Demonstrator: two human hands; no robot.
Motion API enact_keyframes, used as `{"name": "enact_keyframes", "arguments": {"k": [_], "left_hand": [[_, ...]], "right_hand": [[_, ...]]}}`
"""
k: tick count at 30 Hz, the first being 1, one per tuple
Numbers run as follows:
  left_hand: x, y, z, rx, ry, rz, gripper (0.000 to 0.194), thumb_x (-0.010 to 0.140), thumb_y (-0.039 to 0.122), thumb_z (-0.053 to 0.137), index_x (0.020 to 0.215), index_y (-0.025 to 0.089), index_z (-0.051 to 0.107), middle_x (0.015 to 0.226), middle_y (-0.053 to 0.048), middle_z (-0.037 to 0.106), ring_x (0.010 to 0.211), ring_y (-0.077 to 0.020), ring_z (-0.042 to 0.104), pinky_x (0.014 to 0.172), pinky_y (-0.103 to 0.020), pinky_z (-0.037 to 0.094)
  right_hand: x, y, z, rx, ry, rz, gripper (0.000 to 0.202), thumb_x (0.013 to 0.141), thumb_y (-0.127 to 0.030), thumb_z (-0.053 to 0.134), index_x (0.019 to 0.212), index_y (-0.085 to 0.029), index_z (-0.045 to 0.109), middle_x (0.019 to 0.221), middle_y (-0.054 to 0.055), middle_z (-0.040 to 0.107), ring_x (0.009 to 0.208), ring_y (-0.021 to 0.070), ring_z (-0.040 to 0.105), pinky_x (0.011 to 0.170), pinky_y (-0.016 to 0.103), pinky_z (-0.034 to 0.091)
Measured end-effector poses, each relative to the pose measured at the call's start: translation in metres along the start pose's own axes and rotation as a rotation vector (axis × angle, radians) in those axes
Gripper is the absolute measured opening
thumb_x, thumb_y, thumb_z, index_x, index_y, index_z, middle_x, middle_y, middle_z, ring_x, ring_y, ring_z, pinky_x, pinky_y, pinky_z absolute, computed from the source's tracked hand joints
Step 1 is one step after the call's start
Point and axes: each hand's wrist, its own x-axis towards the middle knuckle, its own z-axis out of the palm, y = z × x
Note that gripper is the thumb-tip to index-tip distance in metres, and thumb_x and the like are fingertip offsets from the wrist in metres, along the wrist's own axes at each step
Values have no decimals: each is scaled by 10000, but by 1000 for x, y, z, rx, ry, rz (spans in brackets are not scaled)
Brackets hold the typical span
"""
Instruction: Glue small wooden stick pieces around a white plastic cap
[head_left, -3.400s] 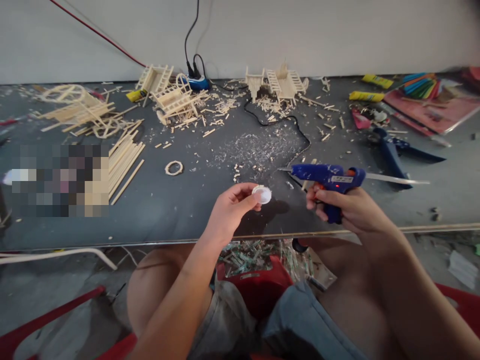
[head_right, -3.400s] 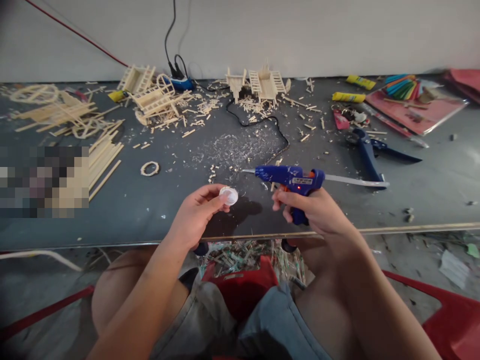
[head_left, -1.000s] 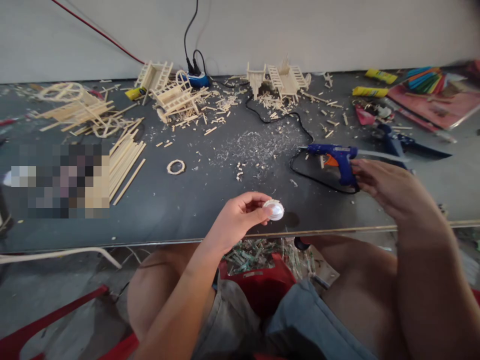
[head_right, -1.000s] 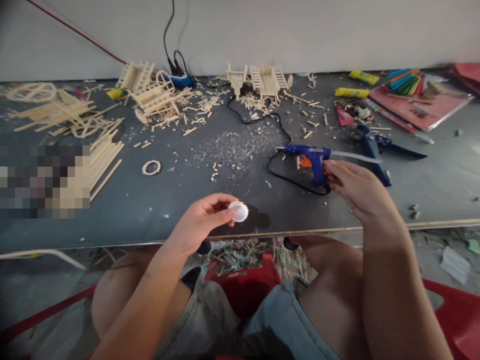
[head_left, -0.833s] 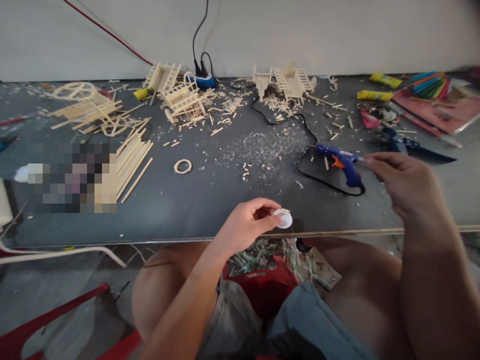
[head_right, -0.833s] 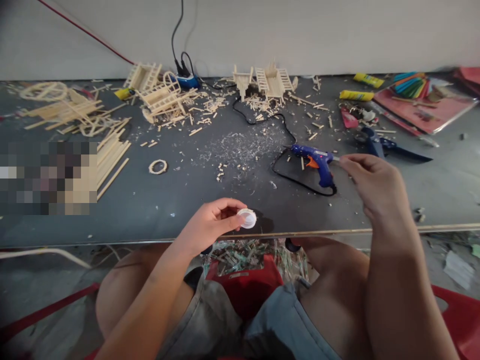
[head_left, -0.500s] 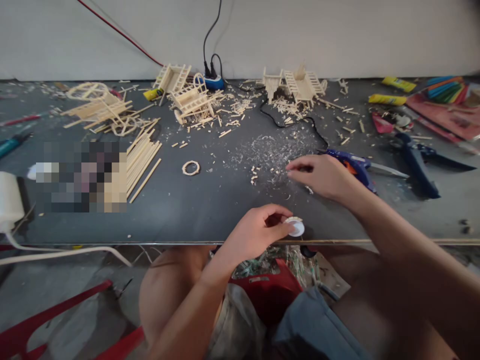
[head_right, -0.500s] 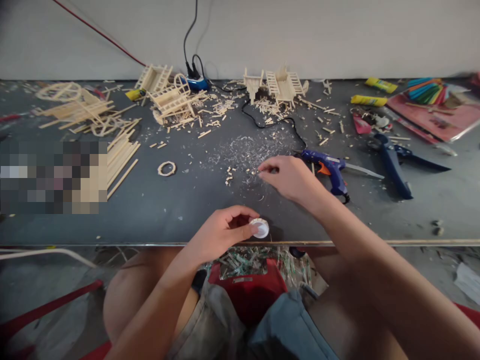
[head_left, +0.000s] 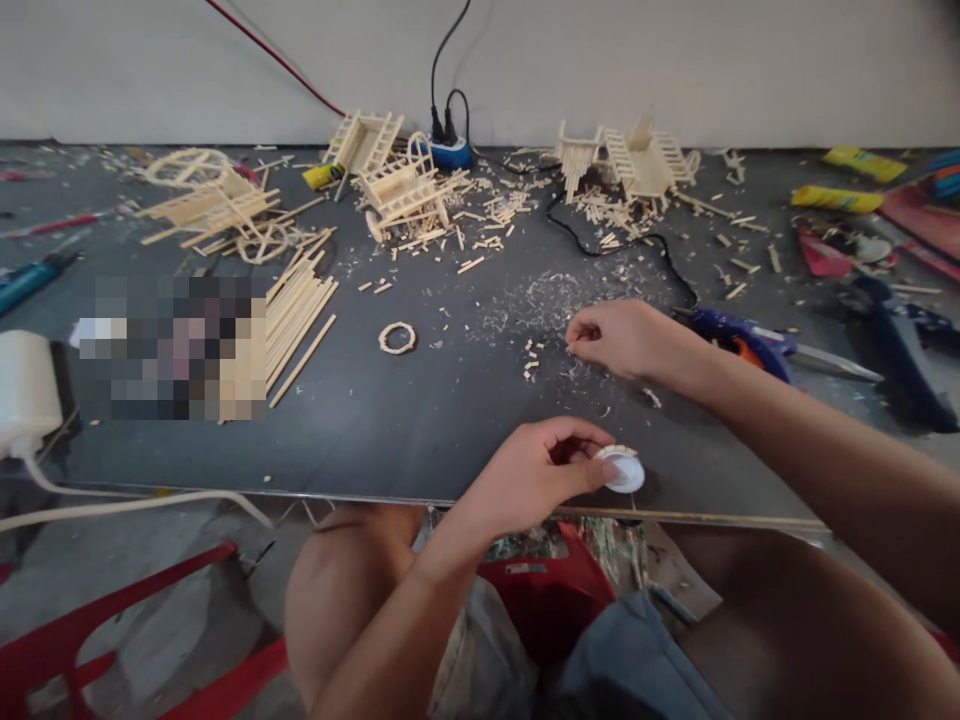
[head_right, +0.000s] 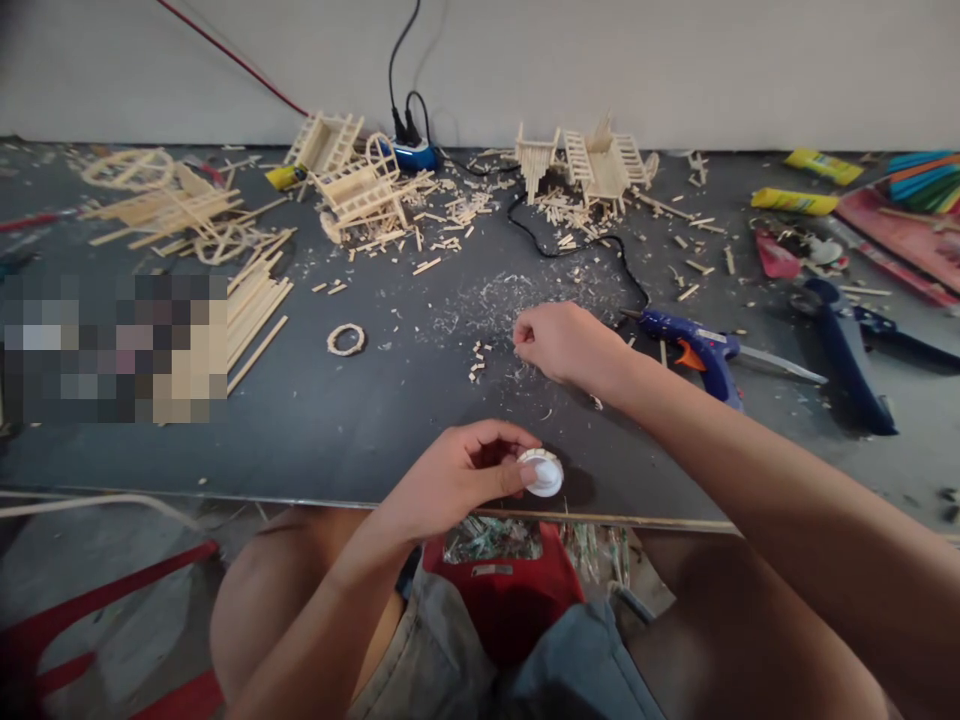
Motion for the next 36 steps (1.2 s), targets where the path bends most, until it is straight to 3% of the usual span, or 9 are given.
{"name": "enact_keyframes", "arguments": {"k": [10, 16, 20, 24, 28, 36], "left_hand": [[5, -4, -5, -277, 10, 27, 223, 727, 270, 761, 899, 153, 681, 809, -8, 657, 637, -74, 573, 677, -237, 448], [5, -5, -5, -278, 31, 66, 198, 746, 245, 743, 911, 151, 687, 833, -18, 668, 643, -79, 580, 667, -239, 451], [6, -6, -1, -291, 131, 136, 184, 750, 240, 742, 907, 163, 686, 802, -6, 672, 633, -72, 583, 654, -222, 454], [8, -8, 3, -265, 226, 189, 193, 742, 259, 749, 894, 160, 683, 789, -11, 678, 646, -79, 588, 661, -223, 475], [10, -10, 5, -248, 268, 219, 213, 734, 266, 754, 913, 174, 684, 816, -13, 685, 680, -90, 596, 673, -229, 498], [16, -11, 8, -307, 244, 263, 217, 718, 240, 770, 914, 191, 689, 864, -11, 706, 745, -115, 643, 723, -255, 537]], "right_hand": [[-3, -6, -2, -171, 6, -122, 124, 751, -198, 499, 664, -196, 586, 720, 48, 621, 657, 177, 530, 596, 287, 325], [-27, -5, -23, 94, 162, 18, 81, 781, -256, 557, 749, -211, 617, 694, 16, 643, 606, 153, 554, 574, 278, 352], [-51, -3, -31, 358, 169, 96, 52, 769, -262, 607, 759, -213, 620, 637, -6, 618, 524, 120, 520, 518, 263, 361], [-78, 1, -23, 617, 177, 129, 84, 776, -291, 638, 797, -213, 616, 622, -17, 602, 537, 115, 530, 509, 249, 378], [-101, 4, -9, 722, 194, 181, 178, 796, -374, 641, 871, -213, 638, 693, -8, 625, 609, 118, 570, 580, 251, 435], [-120, -2, 19, 886, 163, 255, 183, 824, -366, 609, 907, -204, 625, 759, 3, 646, 667, 125, 595, 642, 262, 478]]}}
